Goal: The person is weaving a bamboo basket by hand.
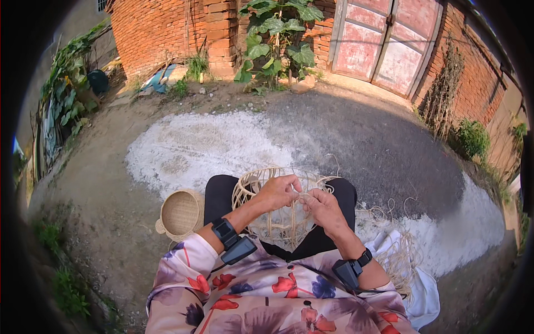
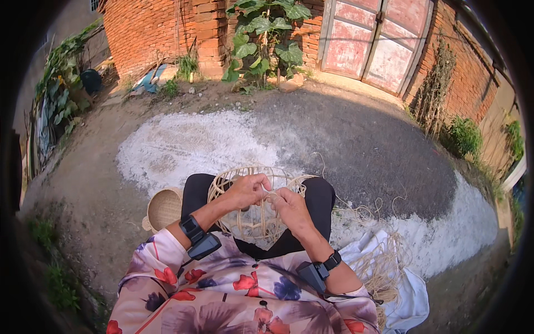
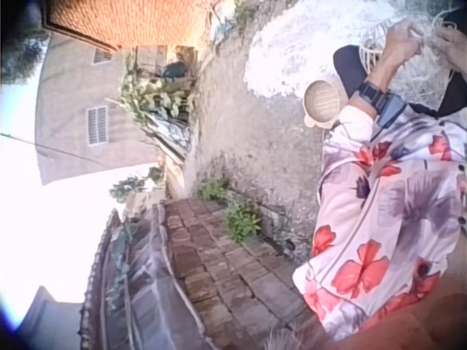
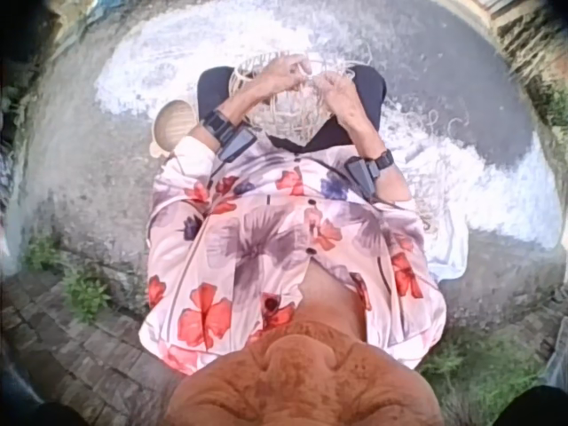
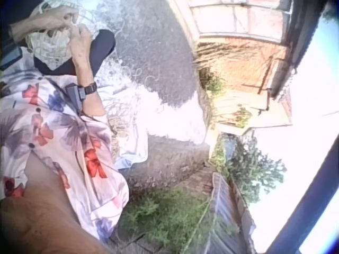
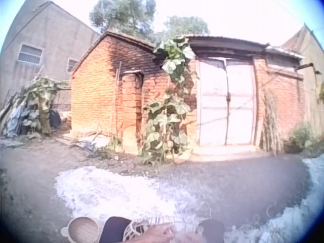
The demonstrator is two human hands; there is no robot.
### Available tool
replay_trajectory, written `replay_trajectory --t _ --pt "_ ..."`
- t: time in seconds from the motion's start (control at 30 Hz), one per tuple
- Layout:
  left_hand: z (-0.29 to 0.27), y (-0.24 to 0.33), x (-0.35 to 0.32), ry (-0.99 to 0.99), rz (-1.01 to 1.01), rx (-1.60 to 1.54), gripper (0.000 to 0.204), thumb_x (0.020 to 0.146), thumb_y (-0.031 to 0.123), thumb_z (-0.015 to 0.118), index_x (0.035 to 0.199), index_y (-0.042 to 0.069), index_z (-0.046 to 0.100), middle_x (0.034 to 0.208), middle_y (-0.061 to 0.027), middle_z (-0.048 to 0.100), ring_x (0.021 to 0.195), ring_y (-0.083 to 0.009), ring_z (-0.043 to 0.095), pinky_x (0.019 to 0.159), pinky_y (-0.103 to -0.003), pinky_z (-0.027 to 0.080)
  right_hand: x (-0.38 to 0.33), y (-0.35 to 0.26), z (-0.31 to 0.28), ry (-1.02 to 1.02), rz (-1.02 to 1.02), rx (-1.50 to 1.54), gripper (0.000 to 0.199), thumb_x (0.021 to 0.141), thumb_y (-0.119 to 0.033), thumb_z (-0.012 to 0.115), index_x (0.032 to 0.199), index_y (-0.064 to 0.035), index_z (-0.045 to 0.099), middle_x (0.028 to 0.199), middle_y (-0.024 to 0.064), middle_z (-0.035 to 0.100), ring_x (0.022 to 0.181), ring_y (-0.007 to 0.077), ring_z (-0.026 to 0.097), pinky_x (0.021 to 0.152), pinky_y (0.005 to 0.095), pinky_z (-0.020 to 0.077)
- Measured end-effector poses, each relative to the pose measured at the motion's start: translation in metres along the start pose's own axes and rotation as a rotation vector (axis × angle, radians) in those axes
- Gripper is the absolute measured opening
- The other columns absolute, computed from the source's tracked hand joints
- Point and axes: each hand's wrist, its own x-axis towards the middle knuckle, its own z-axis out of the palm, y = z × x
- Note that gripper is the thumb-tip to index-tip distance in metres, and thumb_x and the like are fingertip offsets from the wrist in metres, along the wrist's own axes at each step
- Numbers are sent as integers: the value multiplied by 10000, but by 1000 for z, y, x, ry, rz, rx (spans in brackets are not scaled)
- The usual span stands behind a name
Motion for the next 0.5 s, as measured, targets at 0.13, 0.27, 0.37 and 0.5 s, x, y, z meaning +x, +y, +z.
replay_trajectory --t 0.13,0.27,0.37,0.5 --pt "3 -8 0 49 47 -30 112 816 101 605 916 49 598 652 -56 599 580 -122 615 540 -279 466 -2 5 -10 9 -123 -20 147 906 -99 533 1015 -80 630 663 22 554 602 97 509 543 285 403" --pt "0 -7 -1 15 73 8 135 796 79 557 921 48 597 664 -50 594 607 -122 599 564 -279 455 -8 10 -14 31 -460 -436 203 894 -107 552 1090 -89 603 709 129 624 630 240 626 562 360 463" --pt "-3 -2 -3 -16 67 -9 136 798 41 544 932 34 570 689 -28 578 630 -105 578 576 -259 453 -15 11 -13 80 -595 -681 182 887 -135 562 1053 -73 603 731 165 639 675 324 649 580 409 487" --pt "-4 5 -6 -34 31 -41 163 797 9 550 956 28 523 725 -12 570 645 -86 559 584 -241 449 -27 7 -17 53 -520 -1034 162 888 -199 560 917 -43 594 704 177 631 662 370 635 586 462 488"
